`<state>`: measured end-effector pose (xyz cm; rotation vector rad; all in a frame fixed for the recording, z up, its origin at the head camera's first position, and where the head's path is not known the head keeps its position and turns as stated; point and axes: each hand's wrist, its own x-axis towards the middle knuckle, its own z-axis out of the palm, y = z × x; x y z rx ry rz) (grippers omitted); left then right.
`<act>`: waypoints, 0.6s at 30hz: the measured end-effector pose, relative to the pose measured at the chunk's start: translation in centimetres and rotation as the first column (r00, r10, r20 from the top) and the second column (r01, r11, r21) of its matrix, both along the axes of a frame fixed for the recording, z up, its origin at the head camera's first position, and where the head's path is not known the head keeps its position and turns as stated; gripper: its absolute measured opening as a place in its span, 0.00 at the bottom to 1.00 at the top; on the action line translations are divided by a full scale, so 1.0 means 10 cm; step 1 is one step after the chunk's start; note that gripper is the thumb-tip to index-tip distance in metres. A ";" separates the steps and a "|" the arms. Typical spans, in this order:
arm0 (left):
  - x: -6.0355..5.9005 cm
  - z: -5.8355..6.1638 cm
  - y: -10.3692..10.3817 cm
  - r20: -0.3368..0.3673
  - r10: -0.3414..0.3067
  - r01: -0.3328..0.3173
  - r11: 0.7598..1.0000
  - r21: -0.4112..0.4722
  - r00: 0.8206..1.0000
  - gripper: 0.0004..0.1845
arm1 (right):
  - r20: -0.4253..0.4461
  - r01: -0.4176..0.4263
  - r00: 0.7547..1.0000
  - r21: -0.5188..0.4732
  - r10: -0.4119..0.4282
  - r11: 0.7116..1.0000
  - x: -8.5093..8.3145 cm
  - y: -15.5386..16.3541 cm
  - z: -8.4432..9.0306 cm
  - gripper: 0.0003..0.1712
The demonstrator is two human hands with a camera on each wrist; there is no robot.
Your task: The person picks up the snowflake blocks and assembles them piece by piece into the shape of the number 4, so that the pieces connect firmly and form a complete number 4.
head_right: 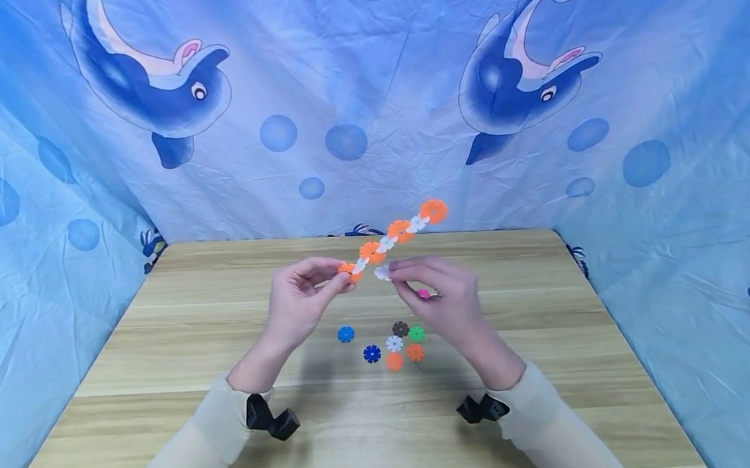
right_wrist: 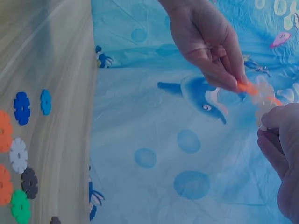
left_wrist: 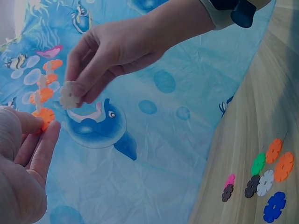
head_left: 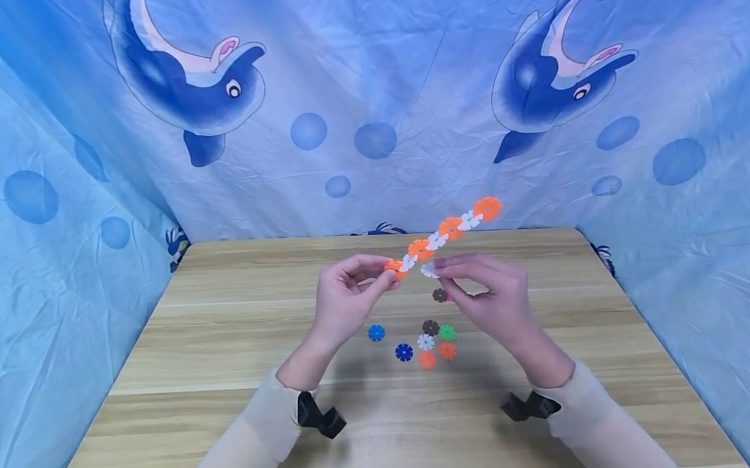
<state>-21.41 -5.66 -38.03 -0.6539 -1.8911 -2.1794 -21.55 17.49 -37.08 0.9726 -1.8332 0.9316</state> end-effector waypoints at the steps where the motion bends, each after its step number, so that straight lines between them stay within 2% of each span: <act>1: 0.00 0.00 0.01 -0.003 -0.004 0.004 1.000 0.004 1.000 0.12 | -0.012 -0.013 1.000 0.002 0.013 1.000 0.01 -0.02 0.01 0.15; 10: 0.04 -0.01 0.03 -0.026 -0.018 0.018 1.000 -0.007 0.999 0.12 | -0.072 -0.056 0.996 0.022 0.058 0.998 0.03 -0.11 0.01 0.16; 18: 0.03 -0.01 0.04 -0.032 -0.037 0.037 0.999 -0.012 0.999 0.12 | -0.042 -0.066 0.997 0.034 0.068 0.997 0.03 -0.09 0.01 0.14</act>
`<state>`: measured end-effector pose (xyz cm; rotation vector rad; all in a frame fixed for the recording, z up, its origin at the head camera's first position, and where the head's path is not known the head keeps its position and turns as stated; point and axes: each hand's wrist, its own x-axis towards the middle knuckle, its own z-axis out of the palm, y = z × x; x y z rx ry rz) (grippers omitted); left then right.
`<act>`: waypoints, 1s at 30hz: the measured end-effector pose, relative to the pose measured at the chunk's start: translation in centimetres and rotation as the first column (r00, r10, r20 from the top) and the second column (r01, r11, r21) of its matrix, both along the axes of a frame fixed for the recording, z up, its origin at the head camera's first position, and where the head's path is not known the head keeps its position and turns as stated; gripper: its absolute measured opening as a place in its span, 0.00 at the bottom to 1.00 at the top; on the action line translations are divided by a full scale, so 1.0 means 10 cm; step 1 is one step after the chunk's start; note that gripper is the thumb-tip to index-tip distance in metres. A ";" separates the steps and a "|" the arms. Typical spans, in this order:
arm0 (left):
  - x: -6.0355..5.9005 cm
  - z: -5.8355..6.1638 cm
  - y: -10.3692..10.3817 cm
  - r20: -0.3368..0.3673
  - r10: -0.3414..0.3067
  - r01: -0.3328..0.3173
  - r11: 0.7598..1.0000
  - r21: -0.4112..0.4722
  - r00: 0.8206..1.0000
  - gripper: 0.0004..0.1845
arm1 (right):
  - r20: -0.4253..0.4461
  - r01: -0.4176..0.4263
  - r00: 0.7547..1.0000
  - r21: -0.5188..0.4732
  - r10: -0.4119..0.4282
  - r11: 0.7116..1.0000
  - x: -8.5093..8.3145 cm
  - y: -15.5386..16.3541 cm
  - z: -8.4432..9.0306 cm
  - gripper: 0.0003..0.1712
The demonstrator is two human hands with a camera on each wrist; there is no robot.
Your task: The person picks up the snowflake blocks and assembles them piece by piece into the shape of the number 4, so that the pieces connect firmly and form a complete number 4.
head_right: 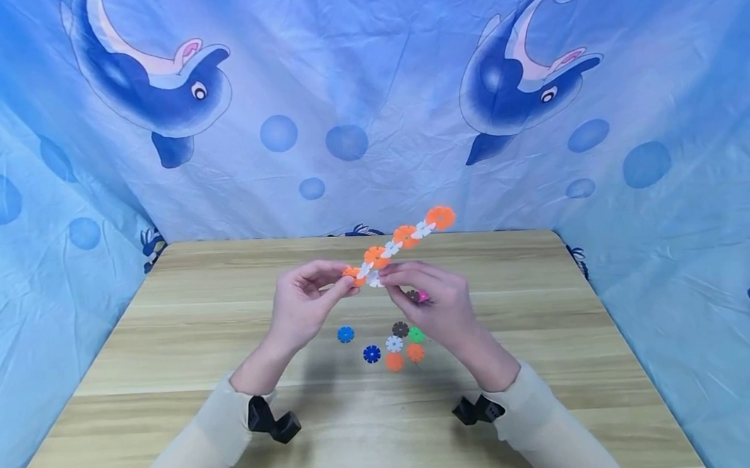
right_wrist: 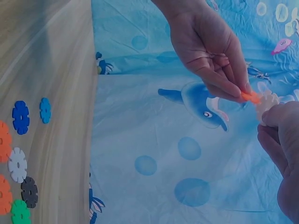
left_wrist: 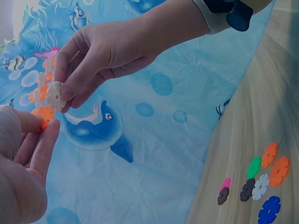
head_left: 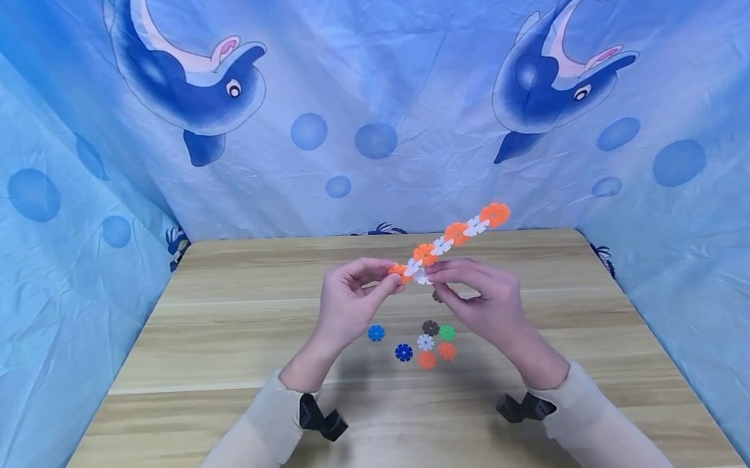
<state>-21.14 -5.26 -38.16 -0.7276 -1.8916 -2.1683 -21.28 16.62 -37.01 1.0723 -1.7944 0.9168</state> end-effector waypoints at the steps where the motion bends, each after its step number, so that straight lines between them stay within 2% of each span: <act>1: 0.00 0.00 0.00 -0.002 0.001 -0.001 1.000 -0.005 1.000 0.12 | 0.002 0.002 1.000 0.003 -0.002 1.000 0.00 0.00 0.00 0.14; 5: 0.02 0.01 -0.01 -0.008 0.006 -0.006 0.999 -0.036 1.000 0.11 | -0.008 0.014 1.000 0.008 -0.014 1.000 0.00 0.00 0.00 0.13; 10: 0.04 0.02 0.00 -0.004 0.014 -0.014 0.998 -0.063 1.000 0.10 | -0.036 -0.016 0.999 0.001 0.016 1.000 0.01 -0.01 0.00 0.12; 15: 0.06 0.04 0.00 0.013 0.020 -0.018 0.996 -0.084 1.000 0.09 | -0.055 -0.041 0.998 0.016 0.042 0.999 0.02 0.02 0.02 0.05; 18: 0.07 0.05 0.01 0.015 0.010 -0.009 0.997 -0.081 1.000 0.09 | -0.062 -0.051 0.997 0.023 0.052 0.998 0.03 0.04 0.03 0.04; 23: 0.08 0.03 0.03 -0.013 -0.016 0.015 0.999 -0.052 1.000 0.09 | -0.091 -0.059 0.994 0.036 0.062 0.998 0.03 0.04 0.03 0.10; 30: 0.07 0.04 0.03 -0.051 -0.022 0.022 1.000 0.003 0.998 0.10 | -0.139 -0.040 0.989 0.018 0.042 0.999 -0.01 0.06 0.04 0.06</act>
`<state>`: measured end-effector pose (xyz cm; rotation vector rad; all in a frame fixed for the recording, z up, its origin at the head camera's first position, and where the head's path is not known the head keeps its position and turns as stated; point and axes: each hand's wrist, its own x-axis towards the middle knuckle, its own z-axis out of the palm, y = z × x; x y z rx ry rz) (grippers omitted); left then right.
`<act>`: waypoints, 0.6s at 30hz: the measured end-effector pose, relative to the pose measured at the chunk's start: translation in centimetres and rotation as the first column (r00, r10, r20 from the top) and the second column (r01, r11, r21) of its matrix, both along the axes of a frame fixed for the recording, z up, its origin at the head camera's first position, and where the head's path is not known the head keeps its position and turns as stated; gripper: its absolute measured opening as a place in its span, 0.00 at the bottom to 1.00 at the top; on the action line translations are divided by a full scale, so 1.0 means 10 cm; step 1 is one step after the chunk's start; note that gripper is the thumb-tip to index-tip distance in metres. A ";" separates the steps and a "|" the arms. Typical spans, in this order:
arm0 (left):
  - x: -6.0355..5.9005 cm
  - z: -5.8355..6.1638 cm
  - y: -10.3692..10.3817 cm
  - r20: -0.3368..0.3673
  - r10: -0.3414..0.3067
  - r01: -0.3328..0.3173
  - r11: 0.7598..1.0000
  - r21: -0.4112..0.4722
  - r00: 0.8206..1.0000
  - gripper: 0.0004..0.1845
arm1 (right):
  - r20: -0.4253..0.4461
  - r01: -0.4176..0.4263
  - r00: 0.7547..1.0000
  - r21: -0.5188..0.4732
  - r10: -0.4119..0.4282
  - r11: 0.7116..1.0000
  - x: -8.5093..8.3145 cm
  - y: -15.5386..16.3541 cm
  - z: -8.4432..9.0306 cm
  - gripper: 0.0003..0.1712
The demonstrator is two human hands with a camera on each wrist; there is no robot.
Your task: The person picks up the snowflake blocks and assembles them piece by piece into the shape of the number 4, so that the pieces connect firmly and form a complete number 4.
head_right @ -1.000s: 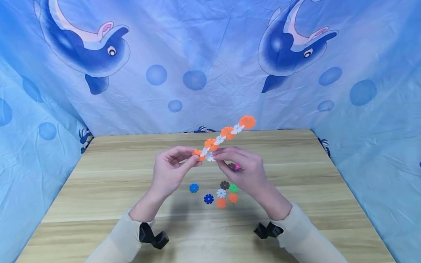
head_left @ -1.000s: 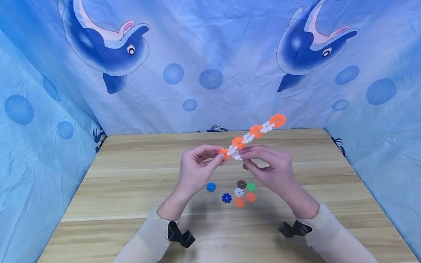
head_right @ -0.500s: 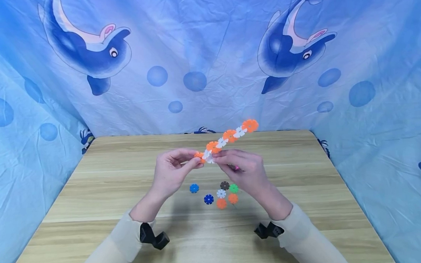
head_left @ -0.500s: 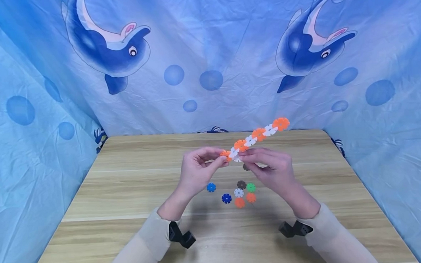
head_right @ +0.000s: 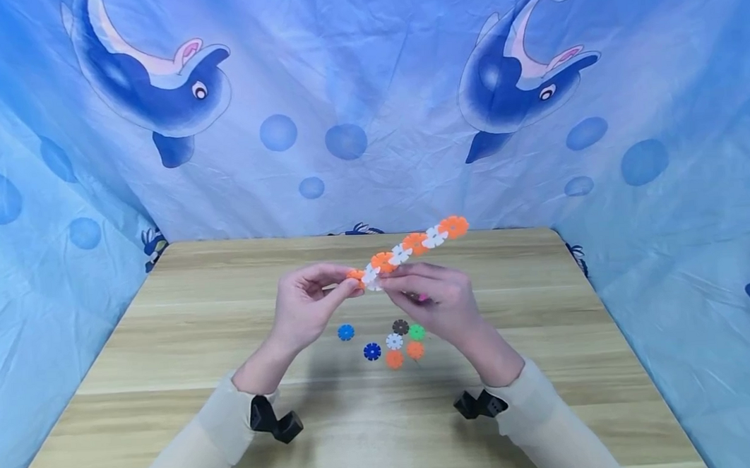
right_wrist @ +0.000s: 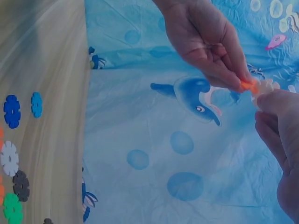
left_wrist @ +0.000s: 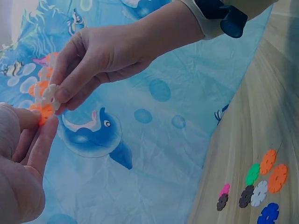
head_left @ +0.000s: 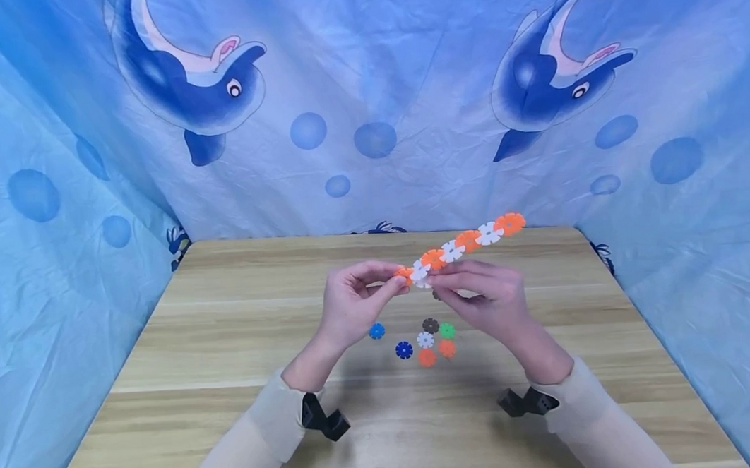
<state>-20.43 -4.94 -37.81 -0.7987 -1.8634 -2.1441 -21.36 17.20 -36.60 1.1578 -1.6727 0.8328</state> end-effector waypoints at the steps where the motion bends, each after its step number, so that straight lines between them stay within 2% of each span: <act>1: 0.00 0.00 -0.01 0.002 0.007 -0.007 1.000 0.001 1.000 0.10 | 0.004 0.012 1.000 -0.003 -0.012 1.000 -0.01 0.01 -0.01 0.05; 3: 0.00 0.00 -0.04 0.008 0.026 -0.027 1.000 0.005 1.000 0.10 | 0.028 0.040 0.999 -0.007 -0.040 0.999 -0.02 0.03 -0.03 0.06; 6: -0.02 0.03 -0.07 0.015 0.057 -0.058 0.998 0.013 0.998 0.10 | 0.109 0.095 0.989 0.016 -0.096 0.995 -0.06 0.10 -0.08 0.11; 11: -0.03 0.06 -0.12 0.014 0.075 -0.076 0.997 0.035 0.997 0.10 | 0.271 0.130 0.948 0.142 -0.165 0.981 -0.10 0.22 -0.22 0.12; 14: -0.03 0.08 -0.13 0.010 0.068 -0.068 0.996 0.049 0.998 0.11 | 0.364 0.141 0.903 0.251 -0.228 0.958 -0.10 0.28 -0.31 0.11; 18: -0.03 0.08 -0.15 0.015 0.062 -0.062 0.997 0.054 0.998 0.12 | 0.482 0.141 0.808 0.402 -0.340 0.905 -0.07 0.35 -0.46 0.09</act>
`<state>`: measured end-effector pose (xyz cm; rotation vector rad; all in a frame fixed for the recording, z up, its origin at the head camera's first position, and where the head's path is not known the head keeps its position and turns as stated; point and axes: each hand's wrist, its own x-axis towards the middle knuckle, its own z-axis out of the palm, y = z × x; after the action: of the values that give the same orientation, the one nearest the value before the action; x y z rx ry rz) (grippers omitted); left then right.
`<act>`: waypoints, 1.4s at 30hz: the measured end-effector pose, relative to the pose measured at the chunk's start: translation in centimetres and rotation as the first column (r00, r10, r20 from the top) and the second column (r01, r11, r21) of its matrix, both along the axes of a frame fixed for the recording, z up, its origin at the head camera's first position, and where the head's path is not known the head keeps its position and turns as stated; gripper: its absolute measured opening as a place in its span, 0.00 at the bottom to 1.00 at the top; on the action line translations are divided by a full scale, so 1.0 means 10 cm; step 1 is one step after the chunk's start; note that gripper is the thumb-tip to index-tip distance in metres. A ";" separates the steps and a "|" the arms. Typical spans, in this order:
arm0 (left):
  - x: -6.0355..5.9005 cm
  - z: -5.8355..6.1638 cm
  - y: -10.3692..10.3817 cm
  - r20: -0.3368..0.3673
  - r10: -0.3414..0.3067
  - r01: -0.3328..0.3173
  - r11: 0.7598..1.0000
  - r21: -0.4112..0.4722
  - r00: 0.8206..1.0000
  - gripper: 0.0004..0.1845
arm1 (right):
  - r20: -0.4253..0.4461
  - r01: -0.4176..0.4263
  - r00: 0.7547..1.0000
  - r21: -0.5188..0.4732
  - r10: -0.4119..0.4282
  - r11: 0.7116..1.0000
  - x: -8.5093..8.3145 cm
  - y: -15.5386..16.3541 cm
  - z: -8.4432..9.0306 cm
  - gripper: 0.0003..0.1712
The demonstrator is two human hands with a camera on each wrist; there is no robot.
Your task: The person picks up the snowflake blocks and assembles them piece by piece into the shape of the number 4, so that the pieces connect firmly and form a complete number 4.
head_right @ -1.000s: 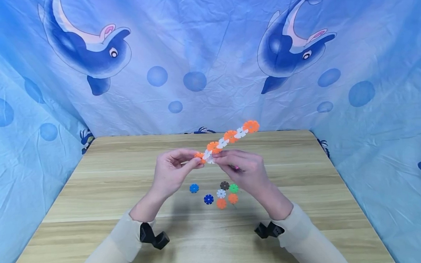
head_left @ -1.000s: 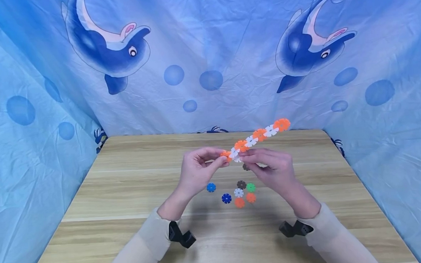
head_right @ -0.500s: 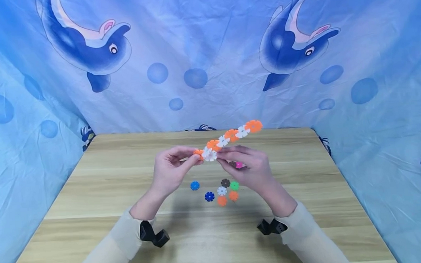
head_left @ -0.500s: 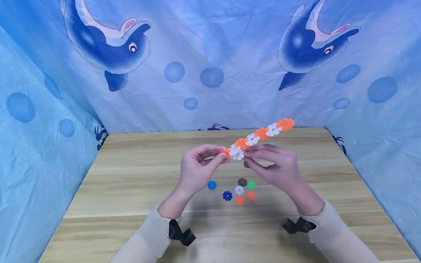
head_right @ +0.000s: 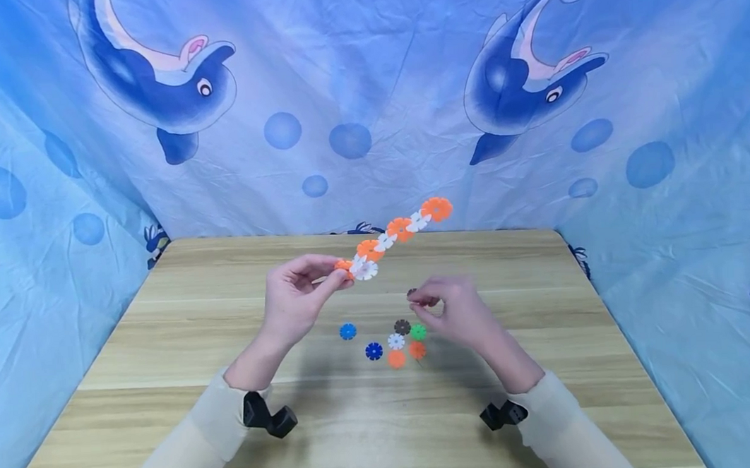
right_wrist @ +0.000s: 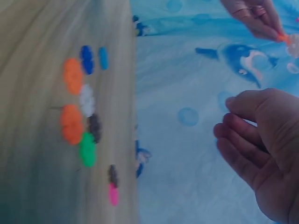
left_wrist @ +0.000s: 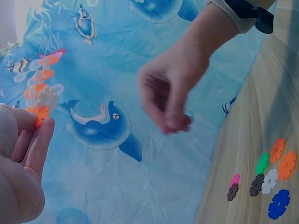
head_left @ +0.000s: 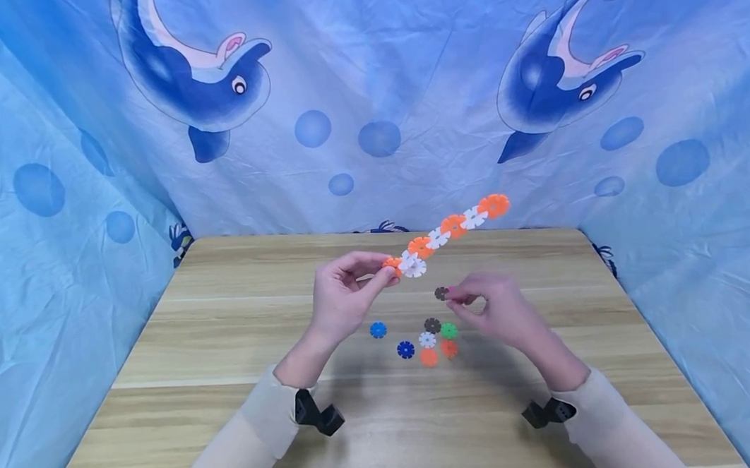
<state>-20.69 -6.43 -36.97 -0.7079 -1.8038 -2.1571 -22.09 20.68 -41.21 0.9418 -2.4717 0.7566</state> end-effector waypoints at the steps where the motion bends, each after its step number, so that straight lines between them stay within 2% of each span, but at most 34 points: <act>1: 0.00 0.00 0.00 0.002 0.000 0.000 1.000 -0.001 1.000 0.12 | 0.043 0.007 0.999 0.025 -0.009 1.000 0.01 0.02 -0.04 0.08; 7: 0.00 0.00 -0.02 0.026 0.016 -0.016 1.000 -0.006 1.000 0.12 | 0.239 0.011 0.970 0.145 -0.046 0.989 0.07 0.08 -0.32 0.08; 12: -0.01 -0.01 -0.02 0.028 0.022 -0.022 1.000 -0.001 0.999 0.12 | 0.331 -0.006 0.942 0.205 -0.063 0.979 0.11 0.08 -0.49 0.09; 14: -0.01 -0.01 -0.02 0.027 0.019 -0.019 1.000 -0.001 0.999 0.12 | 0.340 -0.006 0.937 0.232 -0.075 0.973 0.13 0.07 -0.56 0.10; 21: 0.00 -0.03 -0.01 0.029 0.017 -0.016 1.000 -0.013 0.999 0.12 | 0.313 -0.022 0.946 0.329 -0.087 0.944 0.15 0.04 -0.75 0.14; 29: -0.01 -0.06 0.00 0.023 0.017 -0.017 1.000 -0.015 1.000 0.12 | 0.307 -0.007 0.946 0.329 -0.100 0.944 0.16 0.01 -0.81 0.13; 36: 0.00 -0.09 0.03 0.016 0.020 -0.019 1.000 -0.013 1.000 0.11 | 0.215 0.008 0.973 0.311 -0.079 0.950 0.18 -0.03 -0.82 0.07; 39: 0.00 -0.11 0.04 0.010 0.018 -0.018 1.000 -0.011 1.000 0.11 | 0.267 0.041 0.956 0.281 -0.119 0.959 0.18 -0.03 -0.79 0.08; 42: 0.00 -0.11 0.05 0.005 0.015 -0.015 1.000 -0.005 1.000 0.11 | 0.371 0.065 0.919 0.200 -0.137 0.978 0.18 0.00 -0.71 0.10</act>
<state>-20.66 -5.92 -38.12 -0.6884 -1.8111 -2.1476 -20.33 20.70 -48.26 0.7760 -2.9513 0.7447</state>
